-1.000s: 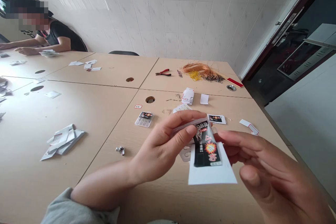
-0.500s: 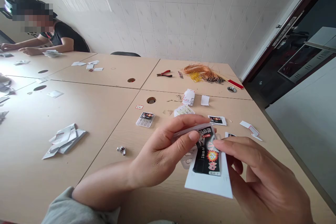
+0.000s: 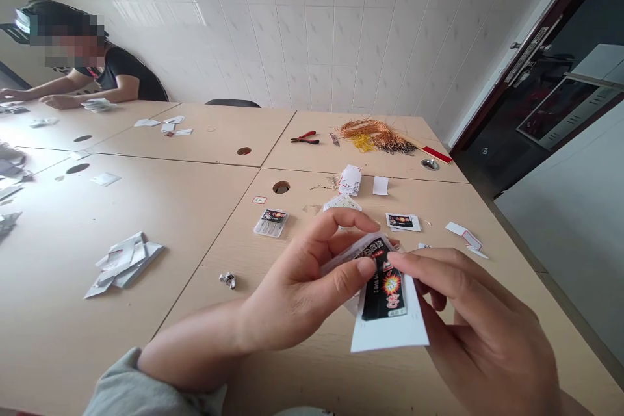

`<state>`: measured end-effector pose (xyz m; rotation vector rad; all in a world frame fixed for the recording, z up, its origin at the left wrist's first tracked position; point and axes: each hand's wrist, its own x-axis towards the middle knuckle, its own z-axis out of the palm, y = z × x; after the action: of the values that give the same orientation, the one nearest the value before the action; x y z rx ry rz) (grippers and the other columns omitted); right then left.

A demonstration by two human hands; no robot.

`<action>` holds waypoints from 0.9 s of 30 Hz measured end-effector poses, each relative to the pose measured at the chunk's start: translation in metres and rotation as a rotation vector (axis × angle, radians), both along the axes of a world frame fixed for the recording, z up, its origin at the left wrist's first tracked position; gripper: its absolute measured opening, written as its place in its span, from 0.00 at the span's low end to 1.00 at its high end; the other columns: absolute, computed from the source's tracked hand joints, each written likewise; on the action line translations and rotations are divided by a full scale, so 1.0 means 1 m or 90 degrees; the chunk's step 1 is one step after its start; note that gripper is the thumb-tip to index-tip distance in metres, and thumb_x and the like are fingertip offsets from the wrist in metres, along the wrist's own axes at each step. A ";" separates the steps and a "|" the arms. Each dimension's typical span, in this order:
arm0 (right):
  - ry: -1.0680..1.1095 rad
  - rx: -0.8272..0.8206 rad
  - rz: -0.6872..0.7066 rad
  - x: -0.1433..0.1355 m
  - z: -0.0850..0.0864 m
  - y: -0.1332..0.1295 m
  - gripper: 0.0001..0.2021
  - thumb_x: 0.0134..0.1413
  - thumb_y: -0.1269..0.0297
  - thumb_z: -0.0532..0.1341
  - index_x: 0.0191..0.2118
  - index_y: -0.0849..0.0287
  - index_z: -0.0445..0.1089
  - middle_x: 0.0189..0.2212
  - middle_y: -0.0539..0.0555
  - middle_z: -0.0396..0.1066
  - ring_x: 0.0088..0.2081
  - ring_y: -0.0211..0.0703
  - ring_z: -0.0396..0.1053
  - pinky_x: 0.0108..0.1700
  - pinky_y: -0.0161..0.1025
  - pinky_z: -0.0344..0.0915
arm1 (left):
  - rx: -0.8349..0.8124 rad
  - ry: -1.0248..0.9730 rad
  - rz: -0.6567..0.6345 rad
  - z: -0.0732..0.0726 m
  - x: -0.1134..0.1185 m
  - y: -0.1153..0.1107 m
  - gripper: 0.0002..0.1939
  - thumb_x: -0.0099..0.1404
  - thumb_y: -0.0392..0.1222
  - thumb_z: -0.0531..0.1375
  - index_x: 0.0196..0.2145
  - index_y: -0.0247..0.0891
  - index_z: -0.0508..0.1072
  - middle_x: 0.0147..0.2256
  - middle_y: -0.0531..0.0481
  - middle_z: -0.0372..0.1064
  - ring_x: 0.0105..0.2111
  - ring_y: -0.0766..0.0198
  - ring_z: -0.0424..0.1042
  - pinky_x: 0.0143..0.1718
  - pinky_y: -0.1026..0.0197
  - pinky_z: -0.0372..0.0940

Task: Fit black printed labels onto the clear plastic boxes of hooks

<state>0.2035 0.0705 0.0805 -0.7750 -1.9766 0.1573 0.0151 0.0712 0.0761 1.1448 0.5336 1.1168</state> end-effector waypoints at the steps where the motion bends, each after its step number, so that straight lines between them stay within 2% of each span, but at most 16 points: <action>1: -0.003 0.009 0.003 0.000 0.000 0.001 0.15 0.57 0.79 0.60 0.46 0.57 0.75 0.36 0.54 0.82 0.38 0.40 0.81 0.39 0.31 0.78 | -0.001 -0.009 -0.010 0.000 0.001 0.000 0.05 0.73 0.36 0.59 0.45 0.42 0.68 0.41 0.52 0.76 0.40 0.70 0.75 0.43 0.67 0.70; 4: -0.013 0.027 0.011 0.001 0.000 0.002 0.17 0.58 0.80 0.60 0.48 0.55 0.75 0.37 0.55 0.82 0.41 0.43 0.81 0.40 0.35 0.79 | -0.008 -0.042 -0.031 0.001 0.003 0.001 0.05 0.73 0.34 0.59 0.42 0.41 0.65 0.40 0.52 0.75 0.38 0.71 0.74 0.41 0.67 0.70; 9: -0.022 0.036 0.011 0.003 0.002 0.002 0.19 0.57 0.80 0.60 0.50 0.53 0.75 0.39 0.54 0.83 0.38 0.44 0.82 0.39 0.38 0.79 | -0.035 -0.066 -0.033 -0.001 0.005 0.001 0.08 0.72 0.32 0.60 0.40 0.41 0.62 0.38 0.53 0.75 0.35 0.71 0.74 0.38 0.69 0.70; 14: 0.005 0.033 -0.016 0.000 0.001 0.001 0.19 0.55 0.80 0.61 0.49 0.54 0.73 0.38 0.53 0.83 0.34 0.41 0.80 0.37 0.37 0.77 | -0.073 -0.105 -0.040 -0.002 0.007 0.001 0.10 0.71 0.30 0.61 0.40 0.41 0.62 0.36 0.56 0.76 0.34 0.74 0.76 0.37 0.71 0.71; 17: -0.001 0.043 -0.023 -0.002 -0.002 0.001 0.17 0.56 0.80 0.62 0.49 0.55 0.71 0.37 0.53 0.82 0.35 0.41 0.80 0.37 0.36 0.77 | -0.076 -0.118 -0.056 -0.001 0.008 0.002 0.12 0.70 0.28 0.61 0.39 0.41 0.61 0.34 0.59 0.77 0.31 0.75 0.76 0.34 0.74 0.70; 23: -0.024 0.044 -0.029 0.000 -0.005 0.001 0.14 0.59 0.79 0.61 0.48 0.58 0.69 0.34 0.53 0.81 0.34 0.37 0.78 0.39 0.34 0.75 | -0.059 -0.097 -0.038 -0.002 0.006 0.005 0.14 0.69 0.27 0.62 0.39 0.41 0.60 0.38 0.55 0.79 0.32 0.74 0.77 0.33 0.73 0.70; 27: -0.024 0.043 -0.030 0.001 -0.008 0.001 0.13 0.59 0.78 0.62 0.49 0.60 0.68 0.36 0.54 0.80 0.36 0.37 0.78 0.41 0.32 0.74 | -0.050 -0.082 -0.023 -0.004 0.005 0.005 0.12 0.70 0.29 0.62 0.39 0.40 0.60 0.38 0.54 0.81 0.34 0.74 0.78 0.34 0.73 0.70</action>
<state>0.2049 0.0713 0.0728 -0.7850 -1.9875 0.0482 0.0203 0.0767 0.0726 1.0039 0.4511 1.1205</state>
